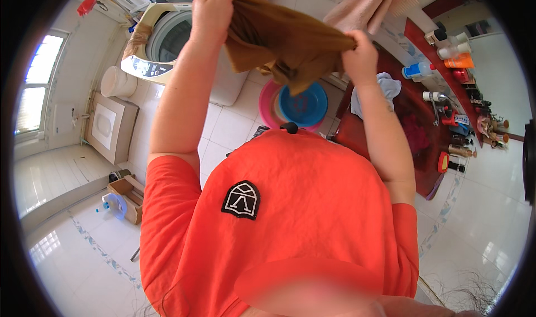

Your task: The person hand washes several pieces of clothing in a sink. They wet, scrub, and rinse a light blue shirt, a brown cloth, and a maroon cloth one at a time, then wring out each item and place them into a nearby washing machine.

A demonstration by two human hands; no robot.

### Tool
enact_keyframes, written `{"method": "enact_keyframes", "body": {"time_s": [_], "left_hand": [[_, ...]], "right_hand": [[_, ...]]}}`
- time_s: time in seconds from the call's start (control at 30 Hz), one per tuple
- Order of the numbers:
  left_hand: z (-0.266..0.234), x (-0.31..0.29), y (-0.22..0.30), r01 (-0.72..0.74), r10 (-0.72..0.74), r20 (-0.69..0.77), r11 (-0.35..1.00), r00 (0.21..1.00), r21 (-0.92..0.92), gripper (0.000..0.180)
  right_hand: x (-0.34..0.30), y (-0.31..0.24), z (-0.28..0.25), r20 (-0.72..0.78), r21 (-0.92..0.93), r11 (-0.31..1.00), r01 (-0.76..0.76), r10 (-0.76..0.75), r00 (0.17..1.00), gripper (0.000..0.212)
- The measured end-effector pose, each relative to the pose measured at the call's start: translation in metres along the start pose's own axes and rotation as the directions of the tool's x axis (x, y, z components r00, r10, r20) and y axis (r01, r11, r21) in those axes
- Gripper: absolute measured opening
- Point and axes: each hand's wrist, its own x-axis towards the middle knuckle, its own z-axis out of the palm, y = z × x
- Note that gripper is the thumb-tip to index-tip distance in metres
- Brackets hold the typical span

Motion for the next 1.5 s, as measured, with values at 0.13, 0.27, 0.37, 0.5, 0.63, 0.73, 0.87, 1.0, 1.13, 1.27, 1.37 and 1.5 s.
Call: {"method": "enact_keyframes", "body": {"time_s": [0.13,0.27,0.37,0.5,0.63,0.73,0.87,1.0,1.13,1.27,1.37,1.5], "left_hand": [[-0.027,0.003,-0.007,0.074,-0.089,0.072,0.979,0.993,0.189,0.015],[-0.035,-0.009,-0.01,0.13,-0.249,0.359,0.937,0.899,0.324,0.044],[-0.052,-0.014,0.002,0.043,-0.428,0.529,0.805,0.732,0.592,0.051],[-0.063,-0.01,-0.001,-0.163,-0.082,0.35,0.77,0.933,0.617,0.026],[-0.044,-0.026,-0.027,0.168,-0.299,0.175,0.834,0.938,0.525,0.027],[-0.031,-0.018,-0.038,-0.078,-0.083,0.248,0.816,0.965,0.573,0.03],[0.028,-0.046,-0.018,0.096,-0.151,0.364,0.982,0.919,0.164,0.037],[0.068,-0.054,-0.009,0.039,-0.13,0.558,0.984,0.819,0.172,0.016],[0.024,-0.047,-0.039,-0.268,0.203,0.441,0.959,0.874,0.092,0.062],[-0.038,-0.089,-0.115,-0.097,-0.121,0.592,0.941,0.797,0.323,0.104],[-0.021,-0.123,-0.146,-0.142,-0.148,0.604,0.903,0.783,0.405,0.113],[0.006,-0.114,-0.201,0.08,-0.092,0.593,0.996,0.8,0.048,0.079]], "right_hand": [[0.033,0.012,-0.037,-0.045,0.232,0.972,-0.04,0.052,0.998,0.028],[0.069,0.026,-0.076,-0.025,0.773,0.612,-0.163,0.287,0.958,0.034],[0.074,0.021,-0.088,0.159,0.678,0.701,-0.22,0.152,0.975,0.028],[0.049,0.007,-0.104,0.241,0.176,0.982,-0.07,0.026,0.97,0.028],[0.027,0.025,-0.104,0.132,0.003,0.978,-0.207,0.205,0.97,0.025],[0.023,0.029,-0.092,0.098,0.183,0.982,-0.055,0.037,0.995,0.03],[0.015,-0.036,-0.053,0.271,0.525,0.82,-0.228,0.093,0.958,0.035],[0.021,-0.05,-0.019,0.511,0.491,0.805,-0.333,0.044,0.858,0.037],[0.041,-0.081,-0.03,0.32,0.548,0.797,-0.253,0.08,0.944,0.027],[0.051,-0.102,-0.028,0.205,0.676,0.723,-0.14,-0.003,0.979,0.024],[0.058,-0.11,-0.027,0.242,0.864,0.469,-0.185,-0.065,0.968,0.02],[0.048,-0.111,-0.026,0.302,0.9,0.346,-0.266,-0.052,0.952,0.034]]}}
